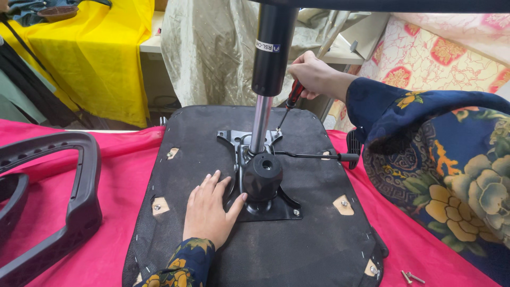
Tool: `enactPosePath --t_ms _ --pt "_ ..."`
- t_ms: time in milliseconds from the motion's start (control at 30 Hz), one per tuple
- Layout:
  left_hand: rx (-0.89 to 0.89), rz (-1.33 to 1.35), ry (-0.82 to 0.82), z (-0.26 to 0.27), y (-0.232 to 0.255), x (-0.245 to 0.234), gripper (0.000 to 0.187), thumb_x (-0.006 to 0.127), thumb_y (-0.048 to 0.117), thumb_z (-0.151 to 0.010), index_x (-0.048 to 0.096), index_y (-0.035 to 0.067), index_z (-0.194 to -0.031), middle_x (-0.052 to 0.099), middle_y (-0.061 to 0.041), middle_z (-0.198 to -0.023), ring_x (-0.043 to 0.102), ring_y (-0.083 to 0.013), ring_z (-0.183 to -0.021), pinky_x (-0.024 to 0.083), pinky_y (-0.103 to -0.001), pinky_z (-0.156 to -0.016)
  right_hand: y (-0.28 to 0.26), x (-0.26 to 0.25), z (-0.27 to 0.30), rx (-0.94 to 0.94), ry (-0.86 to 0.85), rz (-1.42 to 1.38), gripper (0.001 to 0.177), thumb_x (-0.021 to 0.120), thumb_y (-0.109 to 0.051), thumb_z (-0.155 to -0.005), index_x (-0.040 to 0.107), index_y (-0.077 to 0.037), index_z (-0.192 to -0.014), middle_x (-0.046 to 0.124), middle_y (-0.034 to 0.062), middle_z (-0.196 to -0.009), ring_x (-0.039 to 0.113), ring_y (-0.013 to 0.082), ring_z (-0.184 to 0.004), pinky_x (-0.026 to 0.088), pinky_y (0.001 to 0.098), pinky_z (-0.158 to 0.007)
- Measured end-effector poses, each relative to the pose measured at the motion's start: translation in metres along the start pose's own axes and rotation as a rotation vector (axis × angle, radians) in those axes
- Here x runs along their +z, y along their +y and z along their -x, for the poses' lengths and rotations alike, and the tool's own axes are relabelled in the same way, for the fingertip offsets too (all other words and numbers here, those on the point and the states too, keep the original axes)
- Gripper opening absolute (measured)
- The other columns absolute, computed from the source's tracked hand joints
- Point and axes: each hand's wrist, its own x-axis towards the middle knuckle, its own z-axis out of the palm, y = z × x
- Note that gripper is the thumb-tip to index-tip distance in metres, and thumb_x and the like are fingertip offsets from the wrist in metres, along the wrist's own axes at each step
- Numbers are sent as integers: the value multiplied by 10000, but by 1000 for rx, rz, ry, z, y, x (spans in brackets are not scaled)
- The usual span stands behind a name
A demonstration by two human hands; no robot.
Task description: The person uses a screwdriver to tighten screws on the underside of an office chair seat, securing the gas lift mechanism to the seat base. The person works methodically around the central mounting plate, tightening each screw in turn.
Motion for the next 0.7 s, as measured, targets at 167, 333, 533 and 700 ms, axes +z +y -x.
enactPosePath --t_ms 167,333,533,700 --pt "-13 -1 -21 -1 0 -1 631 613 554 -894 617 96 -1328 503 -139 -1481 398 -304 -1426 283 -460 -1155 16 1 -2 -192 -26 4 325 521 -281 -1004 581 -41 -1214 722 114 -923 720 146 -594 611 292 -541" --pt "-6 0 -14 0 1 -1 629 610 551 -898 617 96 -1332 505 -138 -1483 401 -305 -1425 285 -462 -1157 12 5 7 -160 31 85 351 497 -354 -1031 563 -61 -1213 722 136 -930 717 174 -627 580 322 -549" --pt "-1 0 -10 0 0 -1 628 616 549 -896 617 96 -1330 508 -141 -1480 413 -312 -1416 295 -464 -1153 7 6 11 -151 42 7 325 432 -287 -987 573 -111 -1221 673 139 -1011 720 194 -637 572 372 -561" --pt "11 -3 8 0 0 0 627 624 545 -891 621 90 -1321 517 -146 -1468 419 -314 -1413 305 -465 -1146 10 3 9 -334 37 147 331 511 -331 -1022 645 -49 -1134 774 158 -927 745 188 -652 583 305 -649"
